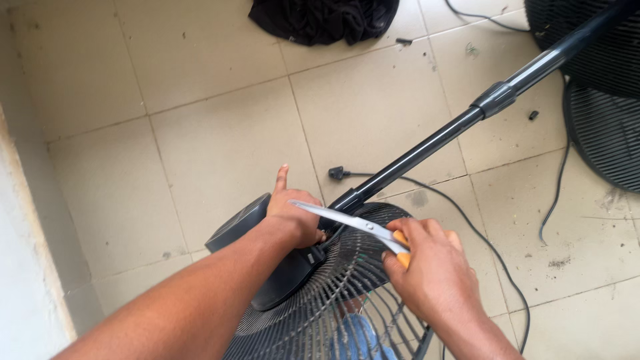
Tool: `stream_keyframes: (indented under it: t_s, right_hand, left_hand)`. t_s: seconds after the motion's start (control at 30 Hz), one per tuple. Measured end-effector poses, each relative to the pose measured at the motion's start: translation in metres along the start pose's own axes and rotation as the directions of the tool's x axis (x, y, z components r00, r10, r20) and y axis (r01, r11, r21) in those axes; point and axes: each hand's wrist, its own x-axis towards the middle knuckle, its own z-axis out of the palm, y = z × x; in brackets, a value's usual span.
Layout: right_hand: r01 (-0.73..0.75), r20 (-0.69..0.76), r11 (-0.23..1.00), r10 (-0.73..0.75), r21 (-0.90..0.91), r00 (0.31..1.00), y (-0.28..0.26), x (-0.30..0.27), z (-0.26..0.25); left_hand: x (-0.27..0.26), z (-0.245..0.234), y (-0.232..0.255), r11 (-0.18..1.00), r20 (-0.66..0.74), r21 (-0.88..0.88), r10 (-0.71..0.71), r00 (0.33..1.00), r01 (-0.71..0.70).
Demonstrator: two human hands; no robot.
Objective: The person uses scissors to cut zip ties securing a fan's front grille and stand. They remove the grille, then cut additional ties at the motor housing and stand joint, detaching components of the fan.
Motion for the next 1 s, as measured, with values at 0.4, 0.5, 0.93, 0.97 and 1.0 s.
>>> stream_keyframes:
  t_s: [0.4, 0.5, 0.93, 0.97, 1.0]
  right_hand:
    - [-0.02, -0.087, 0.996, 0.013, -0.086, 0.996, 0.047, 0.013, 0.027]
    - [-0.028, -0.093, 0.992, 0.016, -0.127, 0.996, 0.053, 0.006, 0.025]
    - [0.031, 0.222, 0.955, 0.038, -0.296, 0.974, 0.038, -0.008, -0.023]
    - [0.037, 0.276, 0.945, 0.057, -0.325, 0.96, 0.031, -0.012, -0.029]
    - [0.01, 0.319, 0.937, 0.108, -0.348, 0.942, 0.024, -0.018, -0.034]
  left_hand:
    - [-0.007, 0.0, 0.008, 0.991, -0.005, -0.128, -0.046, 0.999, 0.045]
    - [-0.011, 0.003, 0.021, 0.988, 0.071, -0.118, -0.087, 0.994, 0.095]
    - [0.016, 0.004, -0.005, 0.982, 0.114, -0.187, 0.03, 0.993, -0.008]
    - [0.016, 0.005, -0.005, 0.982, 0.121, -0.189, 0.038, 0.992, -0.015]
    - [0.015, 0.005, -0.006, 0.979, 0.123, -0.202, 0.035, 0.992, -0.009]
